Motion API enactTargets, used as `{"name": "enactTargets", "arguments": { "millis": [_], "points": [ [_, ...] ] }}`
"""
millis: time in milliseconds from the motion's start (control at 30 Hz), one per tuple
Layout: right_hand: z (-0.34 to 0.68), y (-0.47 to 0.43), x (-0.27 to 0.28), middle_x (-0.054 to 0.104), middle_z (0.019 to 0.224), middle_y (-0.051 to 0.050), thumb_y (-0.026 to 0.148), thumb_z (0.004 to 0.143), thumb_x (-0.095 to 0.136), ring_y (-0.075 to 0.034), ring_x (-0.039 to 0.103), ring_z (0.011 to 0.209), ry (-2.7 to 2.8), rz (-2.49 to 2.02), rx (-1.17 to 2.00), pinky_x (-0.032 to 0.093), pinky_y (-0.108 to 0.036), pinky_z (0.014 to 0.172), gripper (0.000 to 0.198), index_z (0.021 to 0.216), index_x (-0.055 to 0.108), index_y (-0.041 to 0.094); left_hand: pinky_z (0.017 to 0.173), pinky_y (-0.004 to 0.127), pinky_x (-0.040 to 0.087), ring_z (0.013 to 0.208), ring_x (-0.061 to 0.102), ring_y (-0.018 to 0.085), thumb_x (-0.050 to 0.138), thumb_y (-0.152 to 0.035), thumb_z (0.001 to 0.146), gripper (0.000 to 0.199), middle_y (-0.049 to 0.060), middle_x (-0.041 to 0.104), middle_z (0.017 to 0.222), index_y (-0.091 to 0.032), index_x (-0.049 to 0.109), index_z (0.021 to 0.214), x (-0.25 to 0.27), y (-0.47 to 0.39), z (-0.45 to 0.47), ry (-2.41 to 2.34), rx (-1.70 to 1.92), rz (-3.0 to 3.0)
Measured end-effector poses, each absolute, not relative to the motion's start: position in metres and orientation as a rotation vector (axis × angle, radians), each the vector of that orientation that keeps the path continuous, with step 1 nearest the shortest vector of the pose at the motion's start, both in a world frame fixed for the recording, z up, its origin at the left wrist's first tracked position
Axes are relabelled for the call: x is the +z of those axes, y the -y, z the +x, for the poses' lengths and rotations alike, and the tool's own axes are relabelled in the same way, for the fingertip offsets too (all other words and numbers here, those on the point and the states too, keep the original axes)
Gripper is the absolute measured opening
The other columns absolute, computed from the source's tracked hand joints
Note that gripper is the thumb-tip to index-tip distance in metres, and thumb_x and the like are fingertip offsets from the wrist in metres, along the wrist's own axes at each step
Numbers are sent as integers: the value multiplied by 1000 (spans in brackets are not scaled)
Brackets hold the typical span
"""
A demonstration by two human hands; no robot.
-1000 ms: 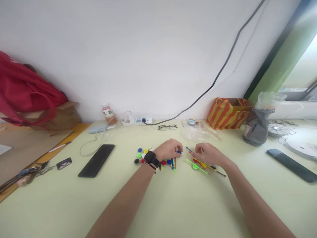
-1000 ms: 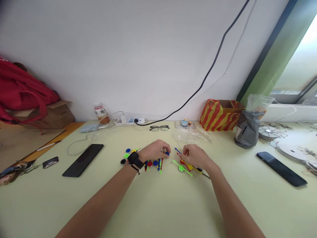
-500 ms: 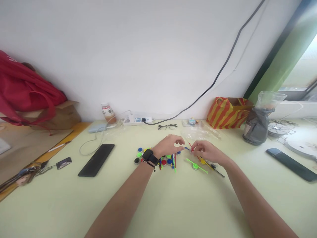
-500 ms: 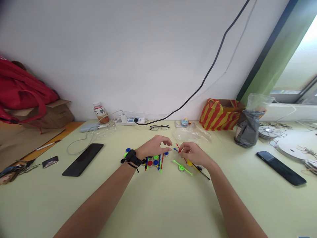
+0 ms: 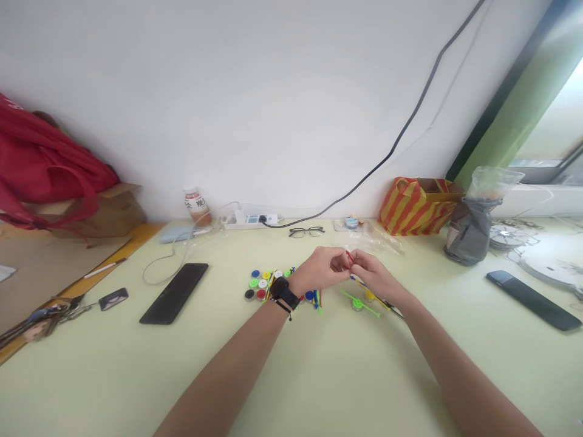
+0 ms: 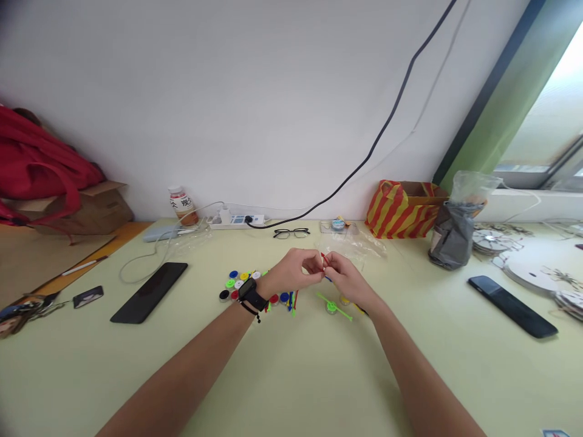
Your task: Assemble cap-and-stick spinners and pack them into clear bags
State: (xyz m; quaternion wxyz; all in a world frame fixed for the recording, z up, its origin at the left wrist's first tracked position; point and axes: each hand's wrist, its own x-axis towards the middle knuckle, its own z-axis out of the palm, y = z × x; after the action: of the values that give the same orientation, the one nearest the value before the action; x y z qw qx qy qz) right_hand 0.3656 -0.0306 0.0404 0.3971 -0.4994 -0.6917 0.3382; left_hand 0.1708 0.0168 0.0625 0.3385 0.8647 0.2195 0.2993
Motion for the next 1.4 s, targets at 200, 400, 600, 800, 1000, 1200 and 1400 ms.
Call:
{"name": "enactTargets", "arguments": {
  "millis": [200,400,600,800,1000,1200,1400],
  "points": [
    [376,25,25,65,81,-3,24,89,48,-21,59,76,1895,-1667,440,42,-31,69,29,112,64,23,81,29,51,83,68,19,68,-18,80,3,2,76,84,-19,70,79,51,-19,170,-675,680,2373],
    [391,28,30,71,92,-6,36,88,60,-22,62,78,1980,-1697,413,44,-32,68,15,92,68,24,88,33,49,97,67,25,70,-19,79,10,4,76,92,-22,75,86,43,-24,166,-801,551,2473],
    [414,37,52,71,74,-4,43,74,77,-21,61,66,2156,-1712,657,42,-32,59,21,68,68,24,88,35,50,106,65,29,80,-32,74,26,6,76,105,-23,76,99,58,-36,146,-861,442,2504],
    [415,41,52,73,71,-4,24,65,76,-21,61,62,2147,-1713,843,41,-32,56,3,66,74,25,73,30,50,88,69,24,81,-25,72,17,5,78,94,-22,78,88,57,-40,139,-872,381,2471],
    [401,41,60,71,77,-4,33,80,69,-20,62,68,2005,-1576,829,47,-33,63,10,78,71,23,78,31,52,93,69,24,79,-33,79,23,6,77,100,-20,77,99,64,-37,143,-857,491,2435],
    [366,43,67,67,85,-3,51,86,67,-18,61,75,1680,-1252,1032,45,-30,65,31,92,63,21,87,29,56,95,71,19,77,-40,85,32,7,75,110,-18,72,107,84,-23,154,-546,732,2174],
    [358,40,60,60,76,1,37,80,61,-15,51,66,1521,-1240,1119,42,-29,63,18,91,57,23,82,29,56,83,69,16,73,-26,84,17,6,76,93,-16,74,98,85,-21,158,-540,743,2187]
  ]
}}
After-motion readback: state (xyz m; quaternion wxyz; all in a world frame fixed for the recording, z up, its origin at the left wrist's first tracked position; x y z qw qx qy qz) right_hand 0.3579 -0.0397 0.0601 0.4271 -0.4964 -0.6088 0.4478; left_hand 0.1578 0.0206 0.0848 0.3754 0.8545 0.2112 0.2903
